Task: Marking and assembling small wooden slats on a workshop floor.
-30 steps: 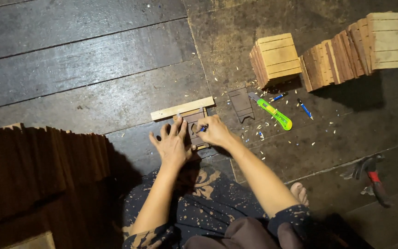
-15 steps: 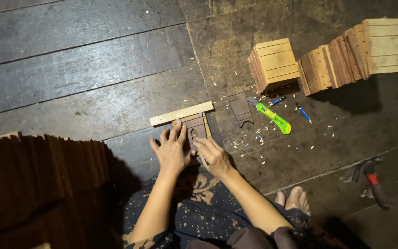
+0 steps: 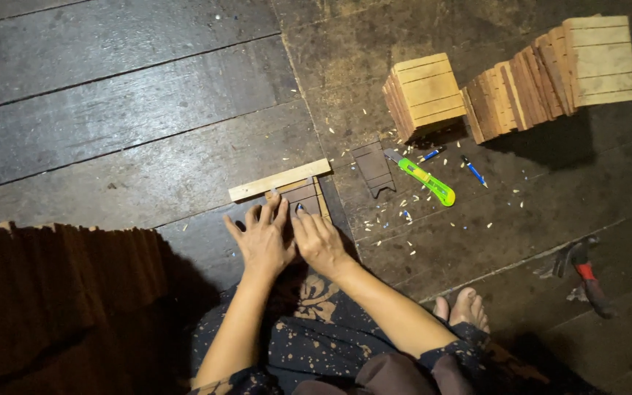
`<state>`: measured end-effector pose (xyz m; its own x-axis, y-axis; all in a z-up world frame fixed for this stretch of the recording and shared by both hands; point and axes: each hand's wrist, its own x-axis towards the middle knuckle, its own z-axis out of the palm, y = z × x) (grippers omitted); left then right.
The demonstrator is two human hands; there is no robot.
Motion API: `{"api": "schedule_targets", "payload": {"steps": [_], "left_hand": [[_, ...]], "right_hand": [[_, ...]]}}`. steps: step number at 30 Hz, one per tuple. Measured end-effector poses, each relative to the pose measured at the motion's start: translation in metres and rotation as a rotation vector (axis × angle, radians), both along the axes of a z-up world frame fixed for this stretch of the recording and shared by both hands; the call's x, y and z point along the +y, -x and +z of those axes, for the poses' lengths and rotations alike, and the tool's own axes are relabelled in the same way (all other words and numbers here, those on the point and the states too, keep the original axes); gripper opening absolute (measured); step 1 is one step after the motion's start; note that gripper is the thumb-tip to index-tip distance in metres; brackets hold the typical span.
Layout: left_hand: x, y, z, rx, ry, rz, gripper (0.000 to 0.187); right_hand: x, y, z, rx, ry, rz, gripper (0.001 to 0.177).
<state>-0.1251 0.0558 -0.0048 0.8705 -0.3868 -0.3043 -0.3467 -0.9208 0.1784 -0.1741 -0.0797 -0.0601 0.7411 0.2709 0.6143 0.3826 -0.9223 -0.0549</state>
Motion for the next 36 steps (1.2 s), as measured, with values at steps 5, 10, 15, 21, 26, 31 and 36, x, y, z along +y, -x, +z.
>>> {"api": "schedule_targets", "payload": {"steps": [5,10,15,21,26,31,36], "left_hand": [[0.004,0.0,-0.002,-0.101,0.037,-0.03,0.058],[0.007,-0.001,-0.002,-0.061,0.047,-0.043,0.061],[0.013,-0.004,-0.033,0.002,-0.014,-0.083,0.097],[0.012,-0.009,-0.023,0.051,-0.035,-0.085,0.111],[0.01,-0.008,0.002,0.025,0.026,-0.078,0.084],[0.011,-0.007,-0.004,-0.005,0.045,-0.077,0.074],[0.01,-0.006,0.003,-0.001,0.039,-0.068,0.061]], "right_hand": [[0.017,0.002,0.014,0.025,0.104,-0.128,0.006],[0.024,0.003,0.002,-0.044,0.151,-0.181,0.005],[0.029,-0.003,-0.008,-0.016,0.14,-0.157,0.009],[0.037,-0.003,-0.003,0.024,0.169,-0.206,0.009],[0.043,0.0,-0.021,0.071,0.227,-0.234,0.01],[0.043,0.001,-0.016,0.083,0.247,-0.242,0.012],[0.041,0.0,0.0,0.096,0.239,-0.221,0.013]]}}
